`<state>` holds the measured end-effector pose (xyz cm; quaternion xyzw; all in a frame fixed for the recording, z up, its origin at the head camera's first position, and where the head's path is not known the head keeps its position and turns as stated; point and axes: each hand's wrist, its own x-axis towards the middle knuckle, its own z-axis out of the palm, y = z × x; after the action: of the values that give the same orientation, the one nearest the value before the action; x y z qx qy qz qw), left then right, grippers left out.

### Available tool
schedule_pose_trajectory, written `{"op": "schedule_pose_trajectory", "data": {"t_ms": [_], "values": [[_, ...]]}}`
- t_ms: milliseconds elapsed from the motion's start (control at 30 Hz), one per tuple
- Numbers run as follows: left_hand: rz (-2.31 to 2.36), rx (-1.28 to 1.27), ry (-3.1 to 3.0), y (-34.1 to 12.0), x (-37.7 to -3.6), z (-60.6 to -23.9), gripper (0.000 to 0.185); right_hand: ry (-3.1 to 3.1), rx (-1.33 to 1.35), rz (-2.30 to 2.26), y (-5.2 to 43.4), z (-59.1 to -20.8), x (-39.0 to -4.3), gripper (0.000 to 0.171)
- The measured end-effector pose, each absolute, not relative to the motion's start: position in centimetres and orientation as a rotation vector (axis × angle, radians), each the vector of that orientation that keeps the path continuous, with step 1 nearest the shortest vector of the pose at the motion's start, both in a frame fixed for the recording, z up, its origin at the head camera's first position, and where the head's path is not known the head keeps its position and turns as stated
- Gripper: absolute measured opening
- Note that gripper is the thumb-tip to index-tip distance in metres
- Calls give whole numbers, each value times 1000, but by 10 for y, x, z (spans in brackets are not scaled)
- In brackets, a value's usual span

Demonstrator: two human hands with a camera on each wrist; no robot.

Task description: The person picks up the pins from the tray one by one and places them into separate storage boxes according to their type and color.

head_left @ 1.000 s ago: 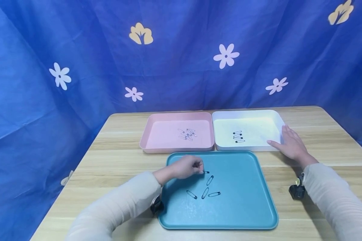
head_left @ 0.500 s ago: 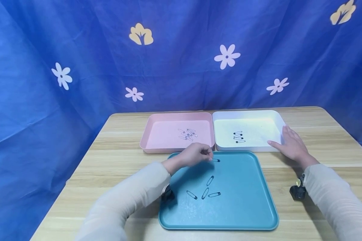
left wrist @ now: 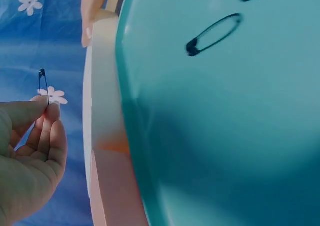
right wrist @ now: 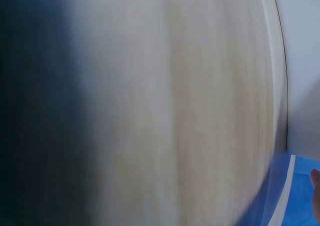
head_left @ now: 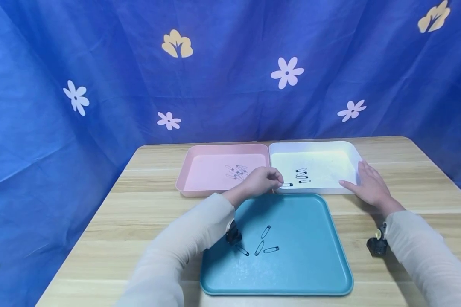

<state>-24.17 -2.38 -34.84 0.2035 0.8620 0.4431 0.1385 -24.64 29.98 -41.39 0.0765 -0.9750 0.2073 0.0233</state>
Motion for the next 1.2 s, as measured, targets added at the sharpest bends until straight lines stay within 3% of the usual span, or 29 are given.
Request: {"op": "schedule_pose_trajectory", "data": {"t_ms": [667,1200], "values": [[1337,481,2599,30,-279,-367,5,-3023,282,577,298,-418,-247,90],[1330,390,2614,67,-286,-383,6,-3031,282,524,299,-414,-246,89]]}}
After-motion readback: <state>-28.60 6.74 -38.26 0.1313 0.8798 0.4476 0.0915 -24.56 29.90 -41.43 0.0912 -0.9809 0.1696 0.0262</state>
